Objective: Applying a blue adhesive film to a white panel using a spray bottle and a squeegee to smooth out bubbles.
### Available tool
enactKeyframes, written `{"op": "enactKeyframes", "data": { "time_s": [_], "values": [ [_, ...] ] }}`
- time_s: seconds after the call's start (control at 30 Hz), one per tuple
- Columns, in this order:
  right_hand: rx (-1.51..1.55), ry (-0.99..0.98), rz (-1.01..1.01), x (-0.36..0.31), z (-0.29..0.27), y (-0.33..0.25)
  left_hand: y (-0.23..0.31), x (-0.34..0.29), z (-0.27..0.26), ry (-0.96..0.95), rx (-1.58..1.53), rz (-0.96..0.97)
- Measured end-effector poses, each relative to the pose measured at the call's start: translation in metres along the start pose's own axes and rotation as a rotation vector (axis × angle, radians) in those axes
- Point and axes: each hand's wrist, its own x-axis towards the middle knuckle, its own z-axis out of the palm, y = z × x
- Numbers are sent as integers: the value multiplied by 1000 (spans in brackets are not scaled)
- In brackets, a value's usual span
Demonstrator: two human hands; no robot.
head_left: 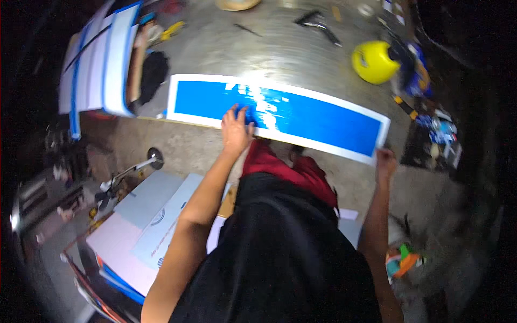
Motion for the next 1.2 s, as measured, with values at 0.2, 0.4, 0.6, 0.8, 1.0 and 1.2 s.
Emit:
{"op": "enactKeyframes", "data": {
  "time_s": [0.2,0.4,0.6,0.8,1.0,1.2],
  "values": [
    [-101,-133,20,-1,14,-33,-97,-11,-20,66,41,-314],
    [-388,-198,-15,-6,35,-96,-160,-8,-35,88,26,-450],
    [-463,-216,-76,-8,50,-141,-183,-12,-29,6,49,-322],
    [-459,-265,-53,-5,64,-150,-183,-19,-28,25,85,-339],
    [-460,-257,-127,1,73,-157,-187,-13,-35,187,-8,-363],
    [-429,-240,-168,-1,77,-181,-201,3,-37,196,-7,-330]
  ]
}}
